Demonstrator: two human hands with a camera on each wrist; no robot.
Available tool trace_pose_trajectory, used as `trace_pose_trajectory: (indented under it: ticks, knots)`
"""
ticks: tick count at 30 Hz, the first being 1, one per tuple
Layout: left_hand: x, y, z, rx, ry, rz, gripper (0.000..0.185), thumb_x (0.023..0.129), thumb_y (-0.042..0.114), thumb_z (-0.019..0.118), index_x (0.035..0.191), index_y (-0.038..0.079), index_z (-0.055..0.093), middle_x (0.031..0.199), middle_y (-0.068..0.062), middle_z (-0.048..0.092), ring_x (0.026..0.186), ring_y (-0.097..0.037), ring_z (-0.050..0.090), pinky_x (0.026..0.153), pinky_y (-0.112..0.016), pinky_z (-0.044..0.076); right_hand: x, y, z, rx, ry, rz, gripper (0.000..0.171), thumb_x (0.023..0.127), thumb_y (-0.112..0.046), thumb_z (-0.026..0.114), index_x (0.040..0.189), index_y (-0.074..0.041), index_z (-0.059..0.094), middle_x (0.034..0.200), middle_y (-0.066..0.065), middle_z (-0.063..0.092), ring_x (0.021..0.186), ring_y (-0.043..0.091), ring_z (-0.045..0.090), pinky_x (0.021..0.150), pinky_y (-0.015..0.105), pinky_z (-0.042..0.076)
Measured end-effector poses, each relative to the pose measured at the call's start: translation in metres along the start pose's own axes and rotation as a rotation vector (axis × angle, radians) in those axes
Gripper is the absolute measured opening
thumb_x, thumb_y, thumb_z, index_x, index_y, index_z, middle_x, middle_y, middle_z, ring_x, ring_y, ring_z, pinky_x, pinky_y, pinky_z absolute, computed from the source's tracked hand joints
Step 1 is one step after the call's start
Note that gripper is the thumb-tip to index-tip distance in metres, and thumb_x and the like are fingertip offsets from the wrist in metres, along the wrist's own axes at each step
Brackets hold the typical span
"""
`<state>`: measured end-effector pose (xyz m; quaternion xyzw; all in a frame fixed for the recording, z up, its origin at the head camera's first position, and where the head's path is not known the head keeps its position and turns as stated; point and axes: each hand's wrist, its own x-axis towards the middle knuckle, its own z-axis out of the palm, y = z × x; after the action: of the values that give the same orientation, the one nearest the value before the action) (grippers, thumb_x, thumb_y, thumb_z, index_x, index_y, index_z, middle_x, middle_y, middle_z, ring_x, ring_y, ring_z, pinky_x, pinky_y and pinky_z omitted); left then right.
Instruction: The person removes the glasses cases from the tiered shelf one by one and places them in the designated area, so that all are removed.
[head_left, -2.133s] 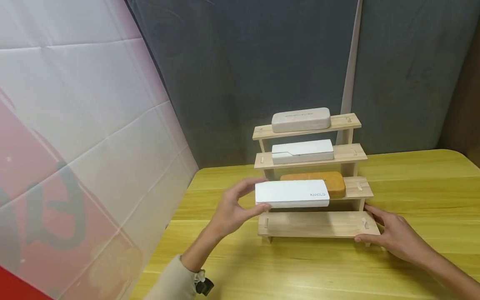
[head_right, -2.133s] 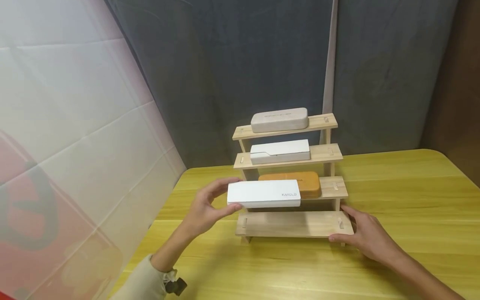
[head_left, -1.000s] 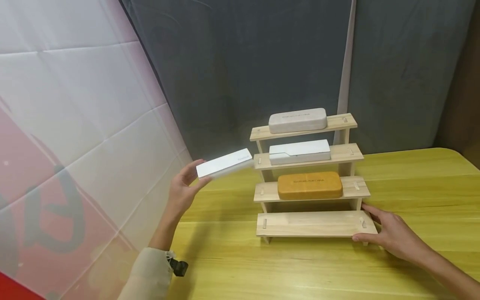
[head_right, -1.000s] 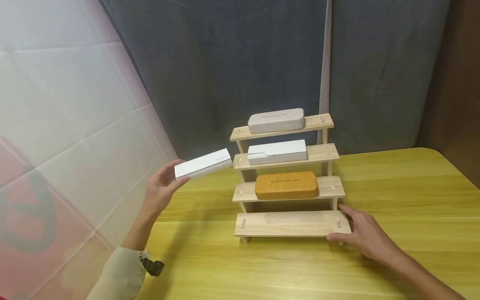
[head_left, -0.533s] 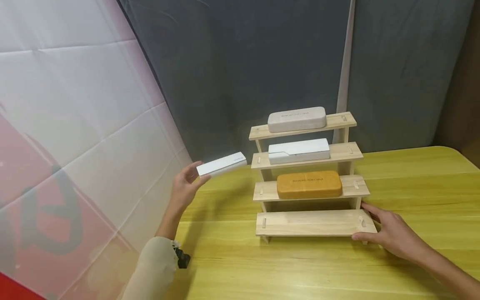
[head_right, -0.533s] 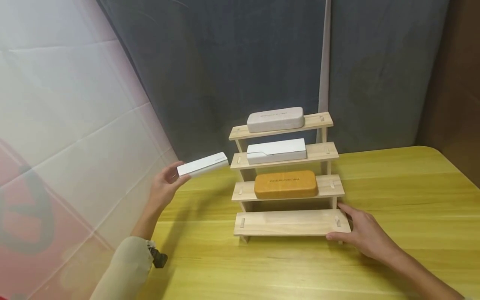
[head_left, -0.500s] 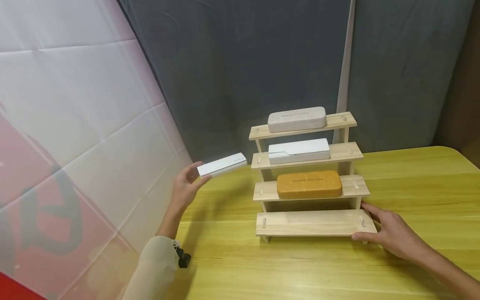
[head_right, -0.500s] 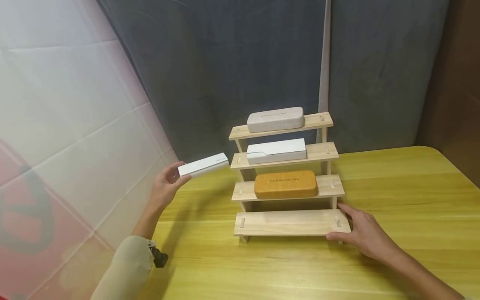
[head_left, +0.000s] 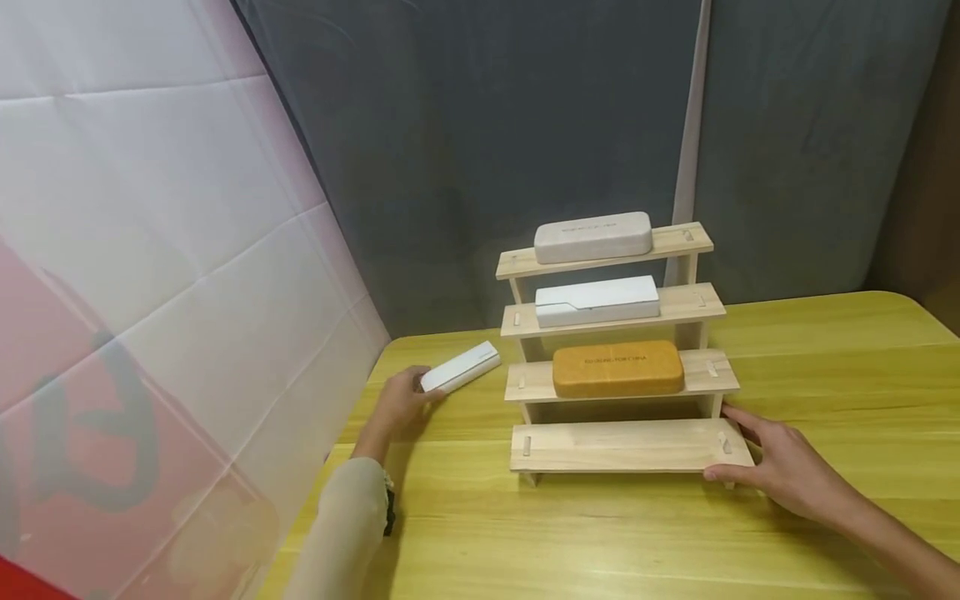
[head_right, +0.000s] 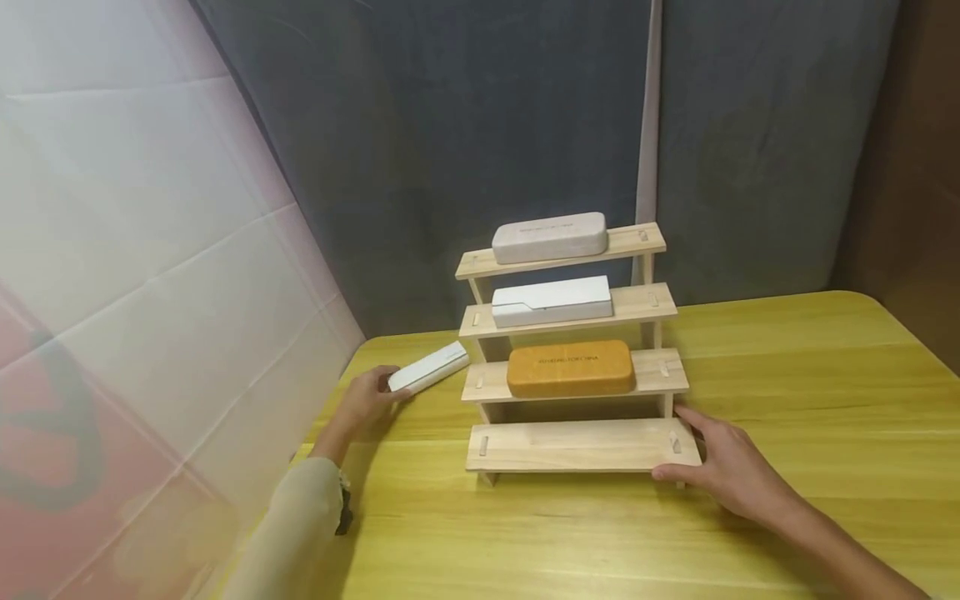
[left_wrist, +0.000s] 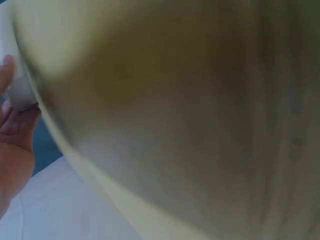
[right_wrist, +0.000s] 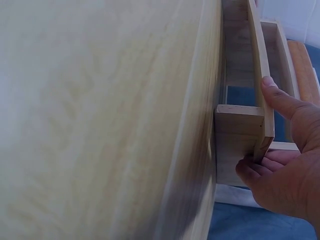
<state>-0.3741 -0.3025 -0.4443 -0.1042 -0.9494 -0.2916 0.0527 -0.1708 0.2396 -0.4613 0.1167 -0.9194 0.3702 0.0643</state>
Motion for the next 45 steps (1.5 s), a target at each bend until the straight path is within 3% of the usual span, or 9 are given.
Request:
trace_pose_trajectory:
  ticks: [3,22,27,31,37,41,45]
  knots:
    - [0.003,-0.004,0.006,0.087,-0.029,0.006,0.052,0.094,0.020,0.085,0.135,-0.005,0.066,0.120,-0.022,0.072,0.108,-0.037,0.066,0.099,-0.055,0.053,0.001,-0.001,-0.001,0.002,-0.004,0.003,0.102,0.081,-0.035,0.094,0.147,0.023,0.043,0.143,0.045,0.051,0.128,0.060,0.055,0.093,0.065,0.054]
    - [0.015,0.002,0.008,0.122,-0.070,-0.024,0.045,0.100,0.011,0.075,0.136,-0.009,0.058,0.125,-0.026,0.067,0.117,-0.043,0.062,0.105,-0.057,0.048,0.001,0.001,-0.001,-0.002,0.000,-0.003,0.098,0.082,-0.034,0.094,0.146,0.022,0.045,0.141,0.046,0.052,0.126,0.062,0.055,0.091,0.067,0.055]
    - [0.015,0.000,0.008,0.086,-0.063,-0.018,0.025,0.100,0.009,0.075,0.116,-0.004,0.060,0.102,-0.017,0.065,0.099,-0.036,0.060,0.095,-0.056,0.050,0.000,0.002,0.000,0.002,-0.003,-0.005,0.098,0.083,-0.034,0.093,0.146,0.023,0.045,0.140,0.046,0.052,0.126,0.061,0.055,0.092,0.067,0.055]
    - [0.013,-0.002,0.010,0.062,-0.051,-0.026,0.022,0.100,0.008,0.074,0.111,-0.004,0.059,0.097,-0.016,0.063,0.095,-0.035,0.058,0.094,-0.056,0.050,0.000,0.001,0.000,-0.002,-0.002,-0.006,0.097,0.083,-0.034,0.093,0.146,0.022,0.045,0.140,0.045,0.054,0.126,0.060,0.056,0.092,0.067,0.054]
    - [0.014,-0.004,0.012,0.042,-0.045,-0.080,0.044,0.101,0.012,0.073,0.133,-0.012,0.055,0.122,-0.030,0.065,0.115,-0.045,0.060,0.107,-0.058,0.047,-0.001,0.001,0.001,-0.005,0.005,-0.007,0.097,0.082,-0.034,0.094,0.145,0.022,0.046,0.140,0.044,0.055,0.127,0.056,0.057,0.092,0.065,0.054]
    - [0.016,-0.006,0.013,0.019,-0.034,-0.121,0.063,0.102,0.013,0.073,0.149,-0.016,0.043,0.145,-0.037,0.053,0.136,-0.051,0.050,0.119,-0.058,0.038,-0.001,0.001,0.001,-0.001,0.004,-0.005,0.097,0.082,-0.033,0.094,0.146,0.022,0.045,0.140,0.044,0.054,0.128,0.057,0.056,0.093,0.065,0.053]
    - [0.015,-0.005,0.014,0.018,-0.006,-0.144,0.068,0.101,0.013,0.072,0.153,-0.017,0.039,0.154,-0.038,0.045,0.143,-0.053,0.043,0.123,-0.058,0.033,-0.001,0.001,0.001,0.004,0.000,0.000,0.097,0.083,-0.033,0.093,0.146,0.023,0.045,0.141,0.044,0.053,0.128,0.059,0.056,0.093,0.066,0.053]
